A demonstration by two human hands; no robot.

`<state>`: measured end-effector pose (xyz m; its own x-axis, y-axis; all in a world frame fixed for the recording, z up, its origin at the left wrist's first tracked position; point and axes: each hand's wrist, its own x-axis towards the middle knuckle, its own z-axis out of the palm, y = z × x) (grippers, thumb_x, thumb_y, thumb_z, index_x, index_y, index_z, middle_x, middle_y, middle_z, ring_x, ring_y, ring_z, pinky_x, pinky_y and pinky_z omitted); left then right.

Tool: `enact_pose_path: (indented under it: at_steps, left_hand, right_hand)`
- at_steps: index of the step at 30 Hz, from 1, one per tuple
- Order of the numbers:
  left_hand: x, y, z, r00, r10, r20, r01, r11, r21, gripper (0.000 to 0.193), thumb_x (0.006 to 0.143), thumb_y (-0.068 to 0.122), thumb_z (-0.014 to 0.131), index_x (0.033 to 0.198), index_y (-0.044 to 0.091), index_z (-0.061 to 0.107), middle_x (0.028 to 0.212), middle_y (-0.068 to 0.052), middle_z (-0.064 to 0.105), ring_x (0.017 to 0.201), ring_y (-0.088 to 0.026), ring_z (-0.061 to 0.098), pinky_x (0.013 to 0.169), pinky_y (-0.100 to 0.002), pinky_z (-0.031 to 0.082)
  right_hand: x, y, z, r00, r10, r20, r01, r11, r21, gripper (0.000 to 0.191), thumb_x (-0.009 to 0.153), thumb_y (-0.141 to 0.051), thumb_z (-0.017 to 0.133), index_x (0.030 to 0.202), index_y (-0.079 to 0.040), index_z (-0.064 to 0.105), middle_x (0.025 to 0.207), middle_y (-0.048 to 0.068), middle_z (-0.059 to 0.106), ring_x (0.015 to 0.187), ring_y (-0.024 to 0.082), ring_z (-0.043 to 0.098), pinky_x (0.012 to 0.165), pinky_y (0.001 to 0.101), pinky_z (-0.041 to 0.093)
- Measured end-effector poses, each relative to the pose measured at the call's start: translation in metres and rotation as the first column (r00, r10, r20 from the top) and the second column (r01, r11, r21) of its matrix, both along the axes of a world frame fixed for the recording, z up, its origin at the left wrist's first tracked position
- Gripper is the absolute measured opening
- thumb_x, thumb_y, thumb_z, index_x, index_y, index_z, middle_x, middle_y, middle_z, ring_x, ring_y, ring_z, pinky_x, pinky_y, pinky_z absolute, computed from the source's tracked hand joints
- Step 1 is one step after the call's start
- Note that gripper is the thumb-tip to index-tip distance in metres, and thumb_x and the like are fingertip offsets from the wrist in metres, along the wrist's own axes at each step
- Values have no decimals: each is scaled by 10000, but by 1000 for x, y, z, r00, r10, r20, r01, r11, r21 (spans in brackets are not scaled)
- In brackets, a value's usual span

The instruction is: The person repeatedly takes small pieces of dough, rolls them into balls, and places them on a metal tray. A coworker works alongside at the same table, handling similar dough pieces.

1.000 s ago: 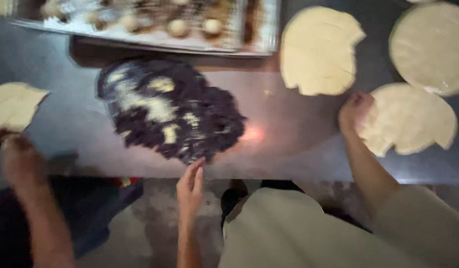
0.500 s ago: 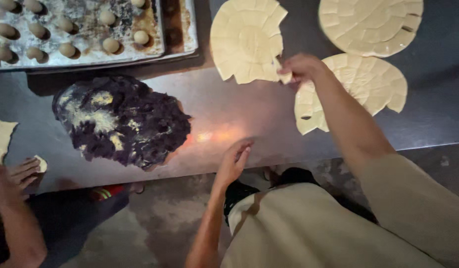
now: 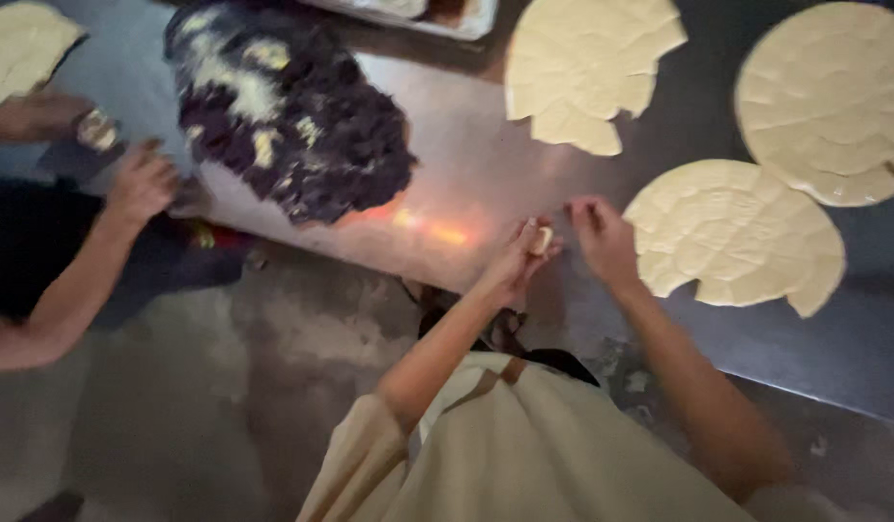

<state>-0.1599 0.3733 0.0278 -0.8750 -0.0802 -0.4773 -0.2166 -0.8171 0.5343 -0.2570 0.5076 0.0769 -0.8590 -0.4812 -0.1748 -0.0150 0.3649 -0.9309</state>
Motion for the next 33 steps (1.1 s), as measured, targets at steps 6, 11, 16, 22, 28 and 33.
enact_pose_path:
  at_steps: [6, 11, 16, 22, 28, 33]
  left_hand:
    - [101, -86, 10, 980, 165, 107, -144, 973, -182, 491, 995, 180, 660, 1445, 68, 498, 1175, -71, 646, 1066, -154, 646, 945, -315, 548]
    - [181, -126, 5, 937, 308, 167, -253, 925, -284, 401, 989, 122, 715, 1316, -48, 559, 1161, -127, 690, 1018, -197, 687, 911, -356, 587]
    - [210, -174, 3, 918, 331, 219, -254, 914, -317, 335, 996, 167, 663, 1251, -47, 630, 1085, -147, 715, 957, -220, 708, 817, -336, 622]
    - [192, -234, 9, 964, 237, 123, -172, 903, -395, 320, 1051, 177, 629, 1283, -44, 628, 1128, -75, 681, 1026, -153, 678, 924, -278, 561]
    - [169, -283, 24, 992, 92, 85, -49, 909, -415, 319, 1025, 202, 612, 1263, -9, 606, 1086, -74, 684, 993, -142, 686, 925, -315, 589]
    - [164, -309, 35, 999, 41, 6, -32, 858, -513, 326, 1010, 134, 585, 1300, -13, 610, 1189, -40, 685, 1108, -120, 633, 967, -256, 499]
  right_hand:
    - [-6, -100, -4, 779, 432, -454, -411, 899, 151, 248, 946, -192, 705, 1127, -23, 718, 1091, 172, 726, 991, 346, 709, 881, 424, 547]
    - [23, -197, -16, 824, 514, -240, -468, 855, 223, 334, 953, -185, 676, 1249, -30, 669, 1205, 191, 653, 1057, 366, 659, 944, 440, 519]
    - [22, -257, -42, 692, 433, -577, -358, 901, 246, 750, 701, -259, 837, 1337, 48, 587, 1272, 252, 618, 1155, 445, 573, 982, 505, 445]
    - [16, -282, -63, 626, 477, -617, -404, 875, 267, 546, 808, -222, 828, 1274, -7, 643, 1251, 182, 664, 1186, 396, 613, 1068, 498, 457]
    - [16, -283, -62, 884, 342, -319, -275, 932, 236, 290, 896, -119, 750, 1169, -28, 721, 1182, 142, 691, 1043, 263, 692, 927, 377, 559]
    - [23, -280, -59, 923, 149, 355, -3, 924, -381, 356, 885, -33, 704, 1228, -68, 615, 1172, 11, 677, 1081, 86, 685, 942, 276, 594]
